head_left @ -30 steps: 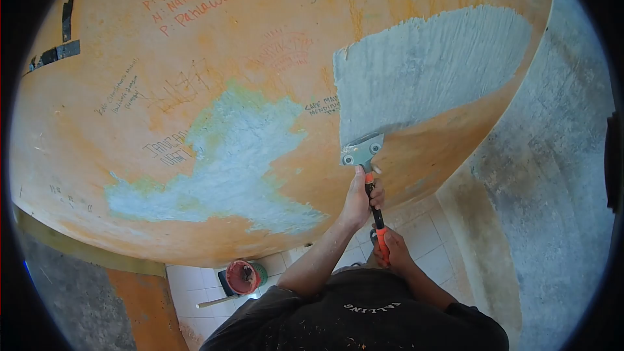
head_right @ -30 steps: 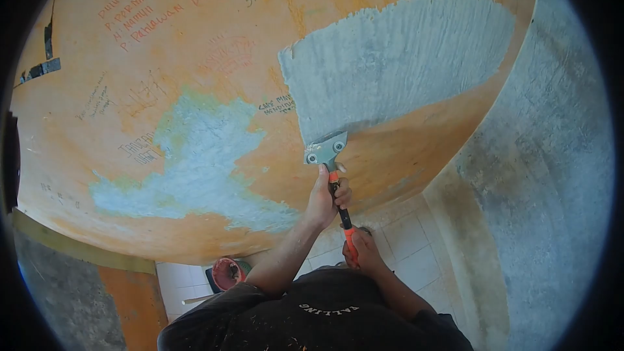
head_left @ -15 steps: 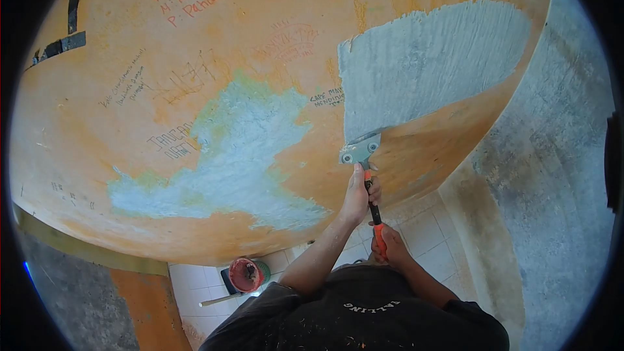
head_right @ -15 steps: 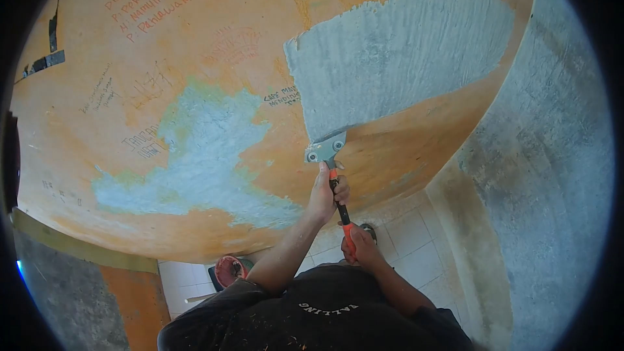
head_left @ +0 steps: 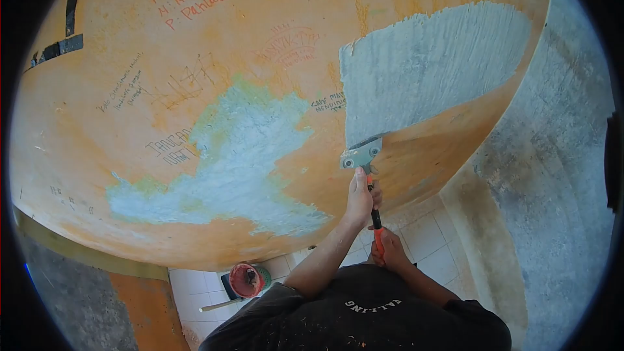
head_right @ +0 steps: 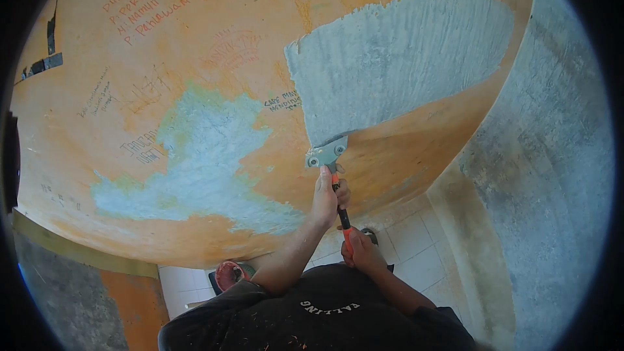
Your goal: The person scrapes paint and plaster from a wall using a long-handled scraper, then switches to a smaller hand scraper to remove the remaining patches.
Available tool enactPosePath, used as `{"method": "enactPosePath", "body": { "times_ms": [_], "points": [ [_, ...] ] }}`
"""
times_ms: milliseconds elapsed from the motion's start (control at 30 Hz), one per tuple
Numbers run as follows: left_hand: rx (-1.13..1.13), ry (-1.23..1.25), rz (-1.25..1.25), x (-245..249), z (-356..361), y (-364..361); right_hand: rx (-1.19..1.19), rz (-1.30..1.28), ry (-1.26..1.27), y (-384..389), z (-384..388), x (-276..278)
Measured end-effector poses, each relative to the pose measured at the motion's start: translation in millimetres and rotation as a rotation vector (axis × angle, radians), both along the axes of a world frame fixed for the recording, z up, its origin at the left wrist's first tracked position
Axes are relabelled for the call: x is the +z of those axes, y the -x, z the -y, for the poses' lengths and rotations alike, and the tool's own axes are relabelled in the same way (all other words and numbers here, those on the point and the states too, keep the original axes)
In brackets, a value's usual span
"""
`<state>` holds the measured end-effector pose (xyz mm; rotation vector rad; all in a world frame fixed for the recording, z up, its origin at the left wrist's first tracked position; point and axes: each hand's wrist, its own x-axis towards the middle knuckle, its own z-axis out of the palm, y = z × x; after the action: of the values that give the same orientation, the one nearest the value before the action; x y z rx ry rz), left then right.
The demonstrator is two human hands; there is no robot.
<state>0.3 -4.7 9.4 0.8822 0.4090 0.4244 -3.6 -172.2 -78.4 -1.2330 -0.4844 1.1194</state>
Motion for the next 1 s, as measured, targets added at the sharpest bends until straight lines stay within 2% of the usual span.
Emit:
{"method": "enactPosePath", "body": {
  "times_ms": [333,633,1000],
  "points": [
    [0.17,-0.026,-0.012,3.5,8.1,-11.5,-0.015,0.146,0.019,-9.1,-1.2,-1.5],
    [0.128,-0.056,-0.024,42.9,0.3,-8.7,-0.01,0.106,0.002,-10.2,-14.3,29.9],
    [0.112,-0.107,0.04,65.9,0.2,-7.7,-0.01,0.019,0.008,-7.1,-8.9,60.6]
  ]
}}
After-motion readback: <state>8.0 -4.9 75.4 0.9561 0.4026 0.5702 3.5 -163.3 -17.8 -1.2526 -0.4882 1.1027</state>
